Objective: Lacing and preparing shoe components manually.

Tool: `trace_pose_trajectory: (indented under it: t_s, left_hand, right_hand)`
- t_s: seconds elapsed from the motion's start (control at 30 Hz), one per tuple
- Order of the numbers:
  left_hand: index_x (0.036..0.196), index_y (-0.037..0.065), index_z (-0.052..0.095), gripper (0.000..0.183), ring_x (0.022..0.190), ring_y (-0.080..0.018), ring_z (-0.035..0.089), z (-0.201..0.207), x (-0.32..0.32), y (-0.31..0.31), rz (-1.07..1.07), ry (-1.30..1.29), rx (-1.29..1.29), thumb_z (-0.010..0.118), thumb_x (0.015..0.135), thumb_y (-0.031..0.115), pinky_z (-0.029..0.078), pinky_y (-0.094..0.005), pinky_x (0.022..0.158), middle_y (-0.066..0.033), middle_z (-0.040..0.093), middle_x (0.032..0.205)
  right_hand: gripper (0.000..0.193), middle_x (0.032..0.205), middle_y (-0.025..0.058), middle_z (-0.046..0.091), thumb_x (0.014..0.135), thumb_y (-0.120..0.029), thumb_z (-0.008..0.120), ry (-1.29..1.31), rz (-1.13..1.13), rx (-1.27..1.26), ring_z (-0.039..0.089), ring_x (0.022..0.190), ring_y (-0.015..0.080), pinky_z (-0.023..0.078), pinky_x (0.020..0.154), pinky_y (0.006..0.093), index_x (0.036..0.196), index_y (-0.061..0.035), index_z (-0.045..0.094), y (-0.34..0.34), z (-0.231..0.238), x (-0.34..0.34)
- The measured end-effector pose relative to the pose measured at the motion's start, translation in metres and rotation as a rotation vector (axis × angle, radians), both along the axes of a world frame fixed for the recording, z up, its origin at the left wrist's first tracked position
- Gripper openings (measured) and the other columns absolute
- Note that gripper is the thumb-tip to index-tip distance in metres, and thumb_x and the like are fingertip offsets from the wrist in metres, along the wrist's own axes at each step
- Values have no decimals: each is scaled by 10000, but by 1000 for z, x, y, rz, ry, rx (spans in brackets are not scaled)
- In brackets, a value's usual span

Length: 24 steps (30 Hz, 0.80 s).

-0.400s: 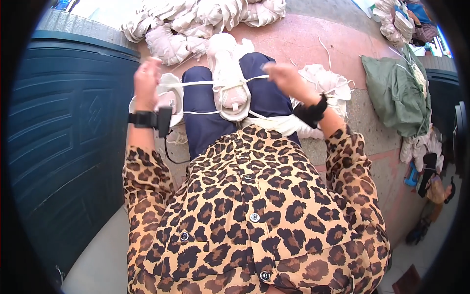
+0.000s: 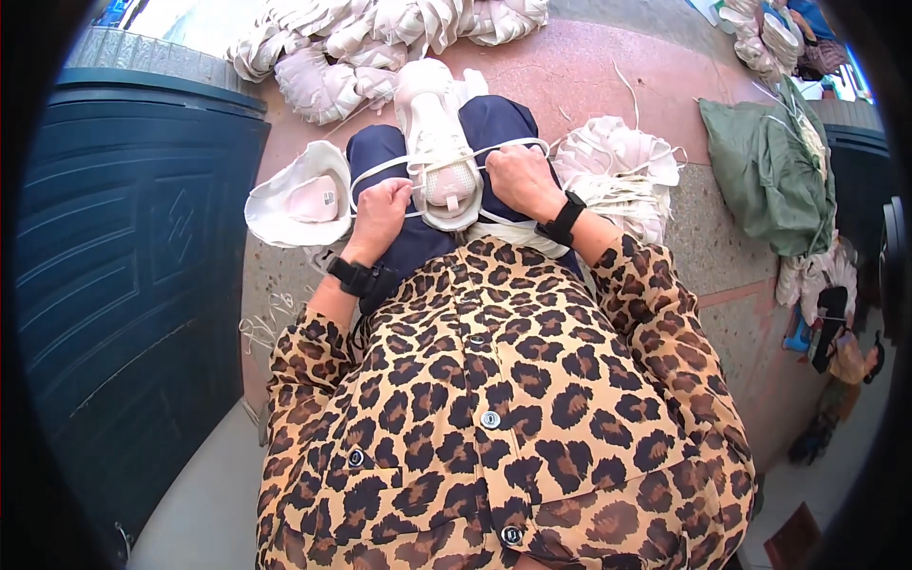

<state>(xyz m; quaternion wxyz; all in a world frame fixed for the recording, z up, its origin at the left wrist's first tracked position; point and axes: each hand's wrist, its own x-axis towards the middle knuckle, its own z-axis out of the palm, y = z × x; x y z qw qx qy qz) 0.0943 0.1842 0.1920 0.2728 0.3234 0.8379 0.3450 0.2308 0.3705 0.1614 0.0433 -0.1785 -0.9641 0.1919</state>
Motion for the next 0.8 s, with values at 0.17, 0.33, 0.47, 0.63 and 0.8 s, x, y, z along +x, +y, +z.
trace_pose_trajectory:
  t_s: [0.17, 0.33, 0.47, 0.63, 0.8]
  left_hand:
    - [831, -9, 623, 171, 720, -330, 600, -5, 0, -3, -11, 157, -1, 529, 811, 133, 472, -372, 633, -199, 606, 754]
    - [801, 4, 618, 164, 727, -343, 593, -10, 1, -5, 51, 254, -30, 524, 801, 139, 472, -398, 645, -190, 608, 759]
    - [793, 26, 615, 162, 720, -341, 589, -15, 4, -1, 59, 310, -66, 513, 793, 153, 468, -419, 651, -175, 608, 751]
    - [771, 33, 600, 134, 717, -343, 581, -20, 5, 0, 10, 326, -23, 509, 773, 131, 464, -426, 647, -169, 602, 737]
    - [751, 58, 587, 102, 718, -301, 574, -21, 9, 4, -48, 489, -67, 518, 761, 133, 433, -422, 628, -122, 598, 720]
  right_hand:
    - [182, 660, 141, 610, 714, -143, 478, -59, -40, -21, 599, 643, 283, 373, 604, 411, 642, -46, 615, -4, -8, -9]
    - [198, 659, 133, 613, 736, -146, 466, -67, -108, -102, 599, 627, 275, 357, 610, 415, 649, -52, 617, -9, -9, -16]
    - [201, 679, 130, 618, 750, -148, 459, -9, -140, -93, 600, 641, 272, 355, 614, 412, 665, -51, 613, -15, -9, -14]
    - [194, 695, 135, 622, 749, -146, 462, 27, -164, -69, 603, 657, 269, 361, 614, 413, 682, -39, 609, -16, -8, -12]
    - [174, 686, 145, 619, 714, -137, 479, -183, 96, -13, 606, 653, 268, 392, 626, 409, 666, -36, 613, -6, -7, -11]
